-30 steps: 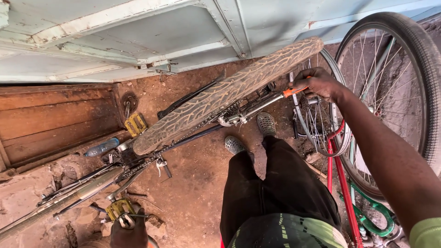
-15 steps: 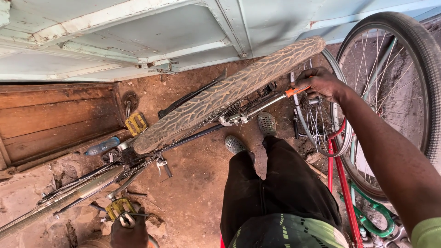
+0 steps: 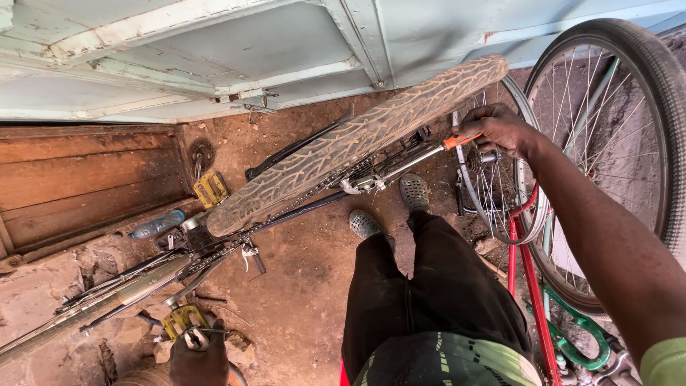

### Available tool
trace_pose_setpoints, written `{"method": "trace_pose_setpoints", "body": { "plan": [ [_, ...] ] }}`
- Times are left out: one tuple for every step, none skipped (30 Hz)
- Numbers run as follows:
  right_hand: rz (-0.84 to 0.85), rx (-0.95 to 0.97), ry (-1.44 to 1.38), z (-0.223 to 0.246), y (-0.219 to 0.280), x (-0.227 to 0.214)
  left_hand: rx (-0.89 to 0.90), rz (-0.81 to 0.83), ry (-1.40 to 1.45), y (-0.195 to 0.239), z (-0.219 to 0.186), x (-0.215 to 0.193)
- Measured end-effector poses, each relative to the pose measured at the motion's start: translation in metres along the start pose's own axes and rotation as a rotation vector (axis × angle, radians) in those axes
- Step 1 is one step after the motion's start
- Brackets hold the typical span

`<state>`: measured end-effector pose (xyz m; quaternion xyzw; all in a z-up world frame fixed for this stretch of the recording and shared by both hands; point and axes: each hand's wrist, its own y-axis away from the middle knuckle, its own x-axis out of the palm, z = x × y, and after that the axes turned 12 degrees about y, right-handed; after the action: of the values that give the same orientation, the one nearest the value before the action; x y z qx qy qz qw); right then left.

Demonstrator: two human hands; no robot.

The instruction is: The person uses a screwdriver and a wrench to adjust the rear derailleur of a bicycle. They rotate the rear wheel to test the chain movement and continue making adjustments to the derailleur mechanism.

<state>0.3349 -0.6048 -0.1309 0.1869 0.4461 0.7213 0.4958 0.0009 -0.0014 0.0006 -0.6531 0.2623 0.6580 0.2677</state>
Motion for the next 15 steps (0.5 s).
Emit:
{"method": "trace_pose_setpoints", "body": {
  "plan": [
    [-0.007,0.008,-0.013,-0.001,-0.002,0.000,0.009,-0.003,0.006,0.000,-0.001,-0.001],
    [-0.007,0.007,-0.012,-0.001,-0.003,-0.001,0.008,-0.003,0.007,0.001,-0.003,-0.003],
    [-0.009,0.009,-0.004,-0.002,-0.004,-0.001,0.005,-0.006,0.008,0.002,-0.006,-0.005],
    [-0.011,0.011,0.003,-0.003,-0.004,-0.001,0.002,-0.008,0.010,0.003,-0.008,-0.008],
    [-0.011,0.012,0.004,-0.003,-0.004,-0.001,0.001,-0.007,0.010,0.004,-0.009,-0.008],
    [-0.009,0.014,0.002,-0.003,-0.005,-0.001,0.022,-0.025,-0.003,0.004,-0.010,-0.008],
    [-0.007,0.016,0.000,-0.003,-0.005,0.000,0.043,-0.043,-0.016,0.004,-0.010,-0.008],
    [-0.007,0.017,0.001,-0.007,-0.008,0.000,0.042,-0.043,-0.015,0.004,-0.012,-0.010],
    [-0.009,0.003,0.005,-0.010,-0.010,0.000,0.022,-0.018,-0.010,0.004,-0.013,-0.011],
    [-0.011,-0.011,0.009,-0.013,-0.013,0.000,0.001,0.006,-0.005,0.004,-0.015,-0.012],
    [-0.011,-0.011,0.011,-0.013,-0.013,0.000,0.000,0.007,-0.004,0.003,-0.015,-0.011],
    [-0.010,0.000,0.017,-0.012,-0.012,0.000,-0.017,0.015,-0.063,0.001,-0.014,-0.010],
    [-0.009,0.011,0.023,-0.012,-0.012,0.000,-0.035,0.023,-0.122,0.000,-0.014,-0.009],
    [-0.008,0.012,0.024,-0.009,-0.008,0.000,-0.036,0.024,-0.122,0.000,-0.010,-0.008],
    [-0.004,0.014,0.028,-0.005,-0.004,0.001,0.016,-0.012,-0.100,0.001,-0.007,-0.006]
  ]
}}
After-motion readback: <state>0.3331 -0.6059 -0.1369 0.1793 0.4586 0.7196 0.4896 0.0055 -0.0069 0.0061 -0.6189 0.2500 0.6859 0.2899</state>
